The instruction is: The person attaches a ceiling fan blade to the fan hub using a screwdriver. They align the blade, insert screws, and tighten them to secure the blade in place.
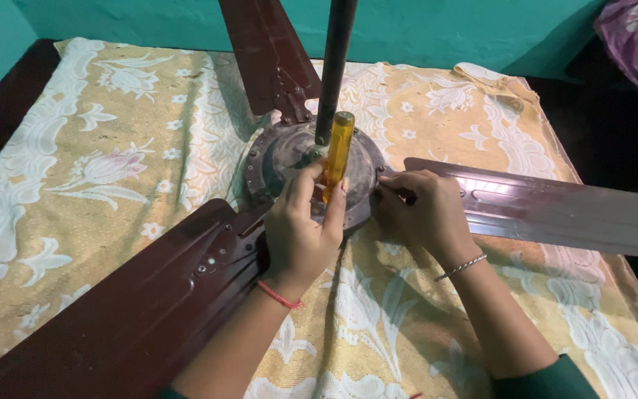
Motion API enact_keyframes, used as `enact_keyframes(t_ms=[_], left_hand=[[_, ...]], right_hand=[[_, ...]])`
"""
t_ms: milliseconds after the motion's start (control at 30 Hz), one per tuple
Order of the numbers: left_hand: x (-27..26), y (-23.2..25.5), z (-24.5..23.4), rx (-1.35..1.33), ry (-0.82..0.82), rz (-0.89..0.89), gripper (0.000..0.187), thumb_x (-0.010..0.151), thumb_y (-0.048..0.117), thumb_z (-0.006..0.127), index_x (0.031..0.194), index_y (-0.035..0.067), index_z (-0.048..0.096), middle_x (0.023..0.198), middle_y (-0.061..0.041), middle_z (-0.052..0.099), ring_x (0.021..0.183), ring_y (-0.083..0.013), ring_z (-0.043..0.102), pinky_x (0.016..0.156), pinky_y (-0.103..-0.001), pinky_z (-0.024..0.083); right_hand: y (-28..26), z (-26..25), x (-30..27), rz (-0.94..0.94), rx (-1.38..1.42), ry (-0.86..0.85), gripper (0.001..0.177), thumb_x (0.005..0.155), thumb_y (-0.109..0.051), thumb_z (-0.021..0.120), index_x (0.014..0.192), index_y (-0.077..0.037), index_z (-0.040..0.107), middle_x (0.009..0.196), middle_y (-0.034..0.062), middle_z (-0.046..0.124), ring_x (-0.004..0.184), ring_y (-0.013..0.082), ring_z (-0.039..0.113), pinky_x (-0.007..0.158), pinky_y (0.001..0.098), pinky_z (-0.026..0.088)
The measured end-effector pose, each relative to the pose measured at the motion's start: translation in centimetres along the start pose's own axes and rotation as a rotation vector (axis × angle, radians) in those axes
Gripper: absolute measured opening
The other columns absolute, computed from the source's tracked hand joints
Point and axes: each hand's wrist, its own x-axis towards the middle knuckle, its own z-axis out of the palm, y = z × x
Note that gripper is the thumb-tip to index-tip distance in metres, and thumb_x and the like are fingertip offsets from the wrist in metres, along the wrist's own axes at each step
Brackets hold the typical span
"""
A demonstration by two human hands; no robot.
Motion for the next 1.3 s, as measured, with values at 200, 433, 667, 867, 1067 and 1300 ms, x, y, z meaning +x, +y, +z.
enact_keyframes(t_ms=[200, 433, 667, 867, 1067, 1300], left_hand=[[0.0, 0.0, -0.1, -0.028, 0.005, -0.008, 0.025, 0.099, 0.014, 0.072, 0.119, 0.001, 0.064, 0.102, -0.013, 0.071, 0.088, -0.0259, 0.073, 0.077, -0.037, 0.057], [0.1, -0.1, -0.2, -0.016, 0.008, -0.003, 0.025, 0.098, 0.013, 0.072, 0.118, 0.000, 0.064, 0.102, -0.012, 0.071, 0.086, -0.0239, 0.074, 0.073, -0.034, 0.058], [0.2, 0.1, -0.5, -0.013, 0.014, 0.030, 0.026, 0.097, 0.011, 0.073, 0.119, 0.000, 0.064, 0.103, -0.012, 0.071, 0.089, -0.0242, 0.074, 0.075, -0.035, 0.058], [0.2, 0.2, -0.5, -0.046, -0.005, -0.004, 0.025, 0.097, 0.010, 0.073, 0.119, 0.000, 0.065, 0.102, -0.011, 0.071, 0.086, -0.0208, 0.074, 0.072, -0.032, 0.058], [0.1, 0.1, -0.4, -0.075, -0.008, -0.010, 0.025, 0.097, 0.009, 0.073, 0.119, 0.001, 0.066, 0.098, -0.011, 0.070, 0.082, -0.0186, 0.074, 0.071, -0.032, 0.058], [0.1, 0.0, -0.6, -0.089, -0.013, 0.033, 0.033, 0.098, 0.011, 0.075, 0.126, 0.003, 0.061, 0.106, -0.011, 0.077, 0.091, -0.0180, 0.079, 0.078, -0.030, 0.062]], right_hand=[[0.0, -0.2, 0.2, 0.001, 0.059, -0.007, 0.018, 0.085, -0.016, 0.080, 0.100, -0.007, 0.080, 0.094, 0.0128, 0.079, 0.075, 0.0211, 0.077, 0.069, 0.0316, 0.060], [-0.2, -0.5, 0.1, 0.076, 0.086, -0.054, 0.026, 0.085, -0.016, 0.079, 0.110, -0.008, 0.078, 0.091, 0.0106, 0.079, 0.076, 0.0179, 0.078, 0.071, 0.0305, 0.061], [-0.2, -0.8, 0.1, 0.006, -0.002, -0.035, 0.034, 0.080, -0.021, 0.082, 0.111, -0.008, 0.078, 0.107, 0.0133, 0.078, 0.096, 0.0265, 0.075, 0.086, 0.0373, 0.059], [0.7, -0.9, 0.1, -0.037, -0.108, -0.051, 0.030, 0.081, -0.026, 0.084, 0.107, -0.011, 0.082, 0.123, 0.0138, 0.074, 0.113, 0.0330, 0.069, 0.097, 0.0441, 0.055], [0.8, -0.8, -0.1, 0.001, -0.094, -0.066, 0.027, 0.082, -0.026, 0.082, 0.106, -0.013, 0.082, 0.124, 0.0126, 0.074, 0.110, 0.0298, 0.072, 0.094, 0.0419, 0.058], [-0.2, -1.4, -0.5, -0.038, -0.099, -0.039, 0.027, 0.082, -0.023, 0.079, 0.107, -0.012, 0.082, 0.119, 0.0115, 0.075, 0.104, 0.0304, 0.073, 0.089, 0.0415, 0.057]])
